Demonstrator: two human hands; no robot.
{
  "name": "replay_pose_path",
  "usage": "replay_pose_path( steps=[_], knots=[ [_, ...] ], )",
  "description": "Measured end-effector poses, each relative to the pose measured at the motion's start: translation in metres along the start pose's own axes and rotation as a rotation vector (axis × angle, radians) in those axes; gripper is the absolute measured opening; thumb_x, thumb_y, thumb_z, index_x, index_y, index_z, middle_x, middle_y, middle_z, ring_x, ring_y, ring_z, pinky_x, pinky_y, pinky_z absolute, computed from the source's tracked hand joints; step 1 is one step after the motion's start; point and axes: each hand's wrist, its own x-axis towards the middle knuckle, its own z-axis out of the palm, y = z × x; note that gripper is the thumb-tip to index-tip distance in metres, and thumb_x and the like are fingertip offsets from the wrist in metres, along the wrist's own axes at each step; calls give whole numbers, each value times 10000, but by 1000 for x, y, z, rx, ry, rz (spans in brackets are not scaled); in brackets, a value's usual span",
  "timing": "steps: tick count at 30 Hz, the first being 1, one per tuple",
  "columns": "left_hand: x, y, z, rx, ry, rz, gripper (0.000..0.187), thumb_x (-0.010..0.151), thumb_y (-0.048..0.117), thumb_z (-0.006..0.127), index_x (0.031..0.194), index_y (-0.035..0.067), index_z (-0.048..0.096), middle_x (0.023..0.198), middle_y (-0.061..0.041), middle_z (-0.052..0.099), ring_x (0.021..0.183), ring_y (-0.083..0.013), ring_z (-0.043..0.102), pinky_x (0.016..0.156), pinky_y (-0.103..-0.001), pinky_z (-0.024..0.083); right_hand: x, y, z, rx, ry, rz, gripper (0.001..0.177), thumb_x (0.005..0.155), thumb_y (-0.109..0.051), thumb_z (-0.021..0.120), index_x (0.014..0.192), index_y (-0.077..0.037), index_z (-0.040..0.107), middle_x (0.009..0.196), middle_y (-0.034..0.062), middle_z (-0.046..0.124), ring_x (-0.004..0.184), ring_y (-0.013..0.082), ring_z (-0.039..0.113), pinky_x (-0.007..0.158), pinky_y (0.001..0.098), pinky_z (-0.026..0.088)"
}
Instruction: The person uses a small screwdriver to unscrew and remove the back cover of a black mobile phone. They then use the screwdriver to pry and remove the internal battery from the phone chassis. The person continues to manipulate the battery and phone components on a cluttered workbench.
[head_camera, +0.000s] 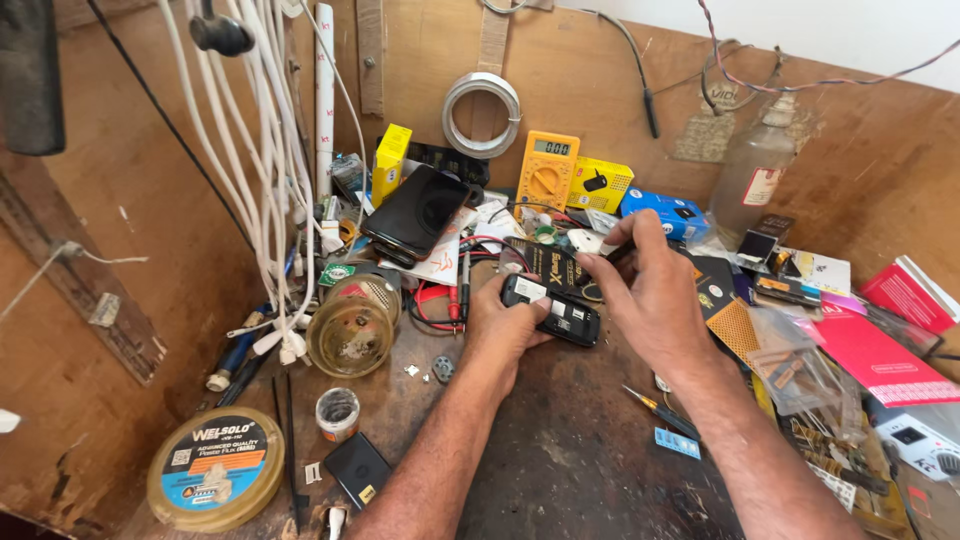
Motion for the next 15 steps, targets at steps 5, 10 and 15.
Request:
replay_pose_path(
  steps=[5,10,15],
  knots=[
    [1,1,0,-12,18,-11,349,851,-69,629,1191,6,610,1035,-108,697,871,-220,725,712,-391,652,9,1,-4,254,-96,8,279,927,-9,659,1128,-37,468,938,94,661,701,132,684,523,279,616],
    [0,-2,0,-23,4,11,375,840,-67,637,1206,6,603,1042,-106,704,866,-225,731,716,-394,649,6,-1,0,171,-62,2,259,944,-19,686,1091,-16,474,959,124,677,734,158,695,541,310,619],
    [4,-3,0,2,14,-8,377,845,-53,642,1215,4,606,1047,-100,710,877,-220,735,721,-395,655,11,3,-3,267,-114,8,259,914,-4,635,1121,-35,483,907,111,691,712,137,705,566,287,622]
  ],
)
